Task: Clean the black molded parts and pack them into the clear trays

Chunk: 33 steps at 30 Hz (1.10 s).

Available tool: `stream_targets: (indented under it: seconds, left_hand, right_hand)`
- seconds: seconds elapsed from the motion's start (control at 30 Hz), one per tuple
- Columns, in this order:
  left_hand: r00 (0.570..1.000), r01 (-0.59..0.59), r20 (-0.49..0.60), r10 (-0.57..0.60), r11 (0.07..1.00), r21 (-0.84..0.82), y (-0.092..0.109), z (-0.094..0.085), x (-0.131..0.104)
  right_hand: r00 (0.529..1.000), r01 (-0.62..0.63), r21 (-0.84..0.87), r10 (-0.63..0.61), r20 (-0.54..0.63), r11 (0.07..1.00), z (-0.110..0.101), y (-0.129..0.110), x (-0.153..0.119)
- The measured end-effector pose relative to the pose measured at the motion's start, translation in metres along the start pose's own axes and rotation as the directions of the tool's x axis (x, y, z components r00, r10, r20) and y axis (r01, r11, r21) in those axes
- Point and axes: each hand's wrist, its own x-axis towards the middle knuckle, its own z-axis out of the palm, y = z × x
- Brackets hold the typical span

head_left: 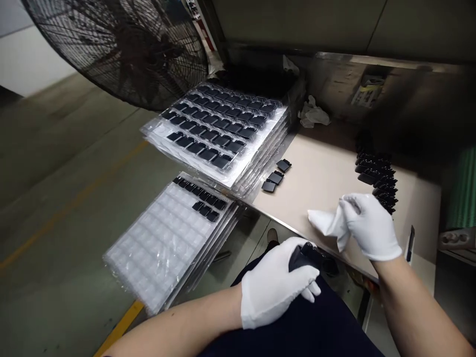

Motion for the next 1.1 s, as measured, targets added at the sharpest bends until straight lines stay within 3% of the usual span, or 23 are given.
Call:
stream_targets:
  seconds: [0.07, 0.1, 0.2, 0.27, 0.37, 0.43, 0.5, 0.57, 0.67, 0.73, 0.87, 0.97, 1.1]
  left_hand:
    - [0.998, 0.017, -0.052, -0.019, 1.0, -0.021, -0.003, 0.001, -0.003]
    - [0.996, 0.014, -0.084, -0.016, 0.999, -0.035, -0.005, 0.0, -0.004]
    - [0.987, -0.04, -0.158, 0.041, 0.999, 0.01, -0.014, -0.005, -0.007]
    - [0.97, -0.088, -0.212, 0.121, 0.984, 0.157, -0.019, -0.011, -0.01]
    - [0.925, -0.145, -0.28, 0.258, 0.918, 0.368, -0.024, -0.021, -0.016]
    - [0.88, -0.212, -0.295, 0.371, 0.864, 0.456, -0.026, -0.028, -0.02]
    - [0.807, -0.336, -0.241, 0.538, 0.756, 0.562, -0.031, -0.039, -0.02]
    - [0.683, -0.499, -0.089, 0.725, 0.552, 0.668, -0.036, -0.053, -0.018]
    - [0.375, -0.681, 0.188, 0.908, 0.132, 0.72, -0.041, -0.076, -0.011]
    - [0.227, -0.696, 0.283, 0.932, -0.048, 0.717, -0.041, -0.091, -0.008]
    - [0.133, -0.632, 0.338, 0.932, -0.183, 0.753, -0.038, -0.116, -0.009]
    - [0.065, -0.554, 0.36, 0.931, -0.266, 0.789, -0.037, -0.137, -0.013]
    - [0.073, -0.548, 0.361, 0.93, -0.265, 0.793, -0.04, -0.169, -0.016]
  right_hand:
    - [0.984, 0.054, -0.098, -0.069, -0.163, 0.994, 0.014, 0.02, 0.021]
    - [0.981, 0.072, -0.159, -0.099, -0.17, 0.985, 0.021, 0.029, 0.029]
    - [0.995, 0.097, -0.36, -0.087, 0.044, 0.928, 0.033, 0.048, 0.04]
    - [0.995, 0.084, -0.443, -0.052, 0.083, 0.893, 0.032, 0.05, 0.036]
    - [0.986, 0.086, -0.34, -0.13, -0.107, 0.936, 0.02, 0.034, 0.01]
    - [0.979, 0.144, -0.108, -0.158, -0.131, 0.984, 0.011, 0.01, -0.016]
    - [0.984, 0.161, 0.159, -0.17, 0.046, 0.974, 0.008, -0.018, -0.044]
    - [0.948, 0.147, 0.327, -0.228, 0.223, 0.934, 0.012, -0.047, -0.066]
    - [0.92, 0.169, 0.459, -0.307, 0.244, 0.872, 0.029, -0.083, -0.084]
    - [0.929, 0.191, 0.513, -0.323, 0.18, 0.837, 0.043, -0.1, -0.086]
    - [0.926, 0.289, 0.549, -0.374, 0.047, 0.784, 0.065, -0.123, -0.082]
    - [0.908, 0.349, 0.529, -0.42, 0.016, 0.774, 0.076, -0.136, -0.08]
    - [0.897, 0.358, 0.52, -0.441, 0.039, 0.775, 0.092, -0.154, -0.075]
